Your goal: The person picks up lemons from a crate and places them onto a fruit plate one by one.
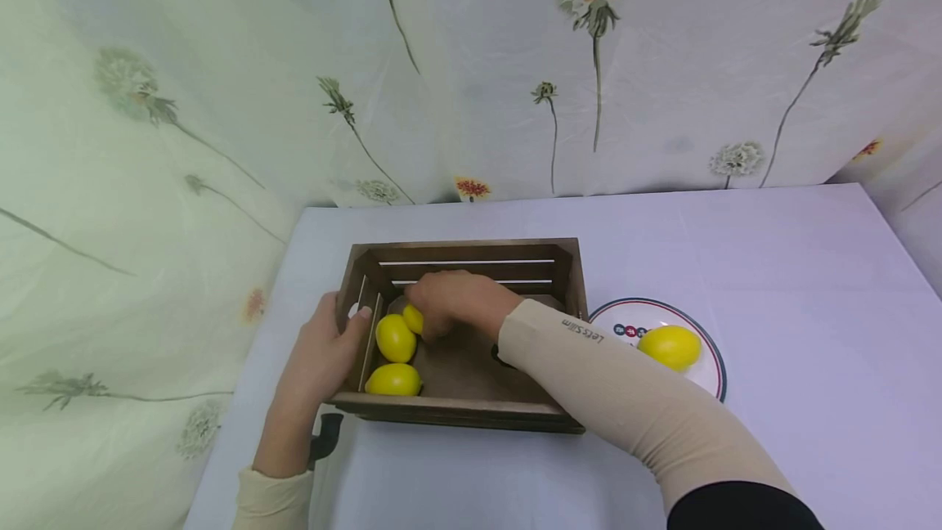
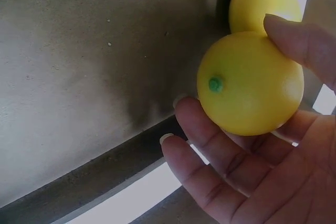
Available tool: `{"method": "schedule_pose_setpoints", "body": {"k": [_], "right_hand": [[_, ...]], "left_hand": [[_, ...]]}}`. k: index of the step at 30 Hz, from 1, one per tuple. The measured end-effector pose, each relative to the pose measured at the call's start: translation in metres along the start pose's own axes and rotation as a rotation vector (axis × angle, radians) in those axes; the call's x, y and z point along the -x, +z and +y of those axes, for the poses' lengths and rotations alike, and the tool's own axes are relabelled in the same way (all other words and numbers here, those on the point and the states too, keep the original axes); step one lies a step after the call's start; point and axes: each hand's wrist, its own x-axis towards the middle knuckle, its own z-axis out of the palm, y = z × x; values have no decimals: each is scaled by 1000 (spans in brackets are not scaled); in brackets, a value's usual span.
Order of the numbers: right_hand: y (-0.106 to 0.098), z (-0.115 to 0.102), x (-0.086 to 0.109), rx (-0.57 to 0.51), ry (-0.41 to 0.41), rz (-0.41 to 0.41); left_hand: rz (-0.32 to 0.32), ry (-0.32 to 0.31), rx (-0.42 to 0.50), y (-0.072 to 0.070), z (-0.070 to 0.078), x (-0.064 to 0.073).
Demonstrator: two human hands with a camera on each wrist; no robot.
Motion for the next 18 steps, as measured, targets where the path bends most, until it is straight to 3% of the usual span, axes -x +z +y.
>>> {"method": "schedule_pose_setpoints", "body": {"k": [18], "right_hand": [[-16, 2, 7, -79, -134, 134]], "left_hand": [[-15, -16, 14, 0, 0, -3]]}}
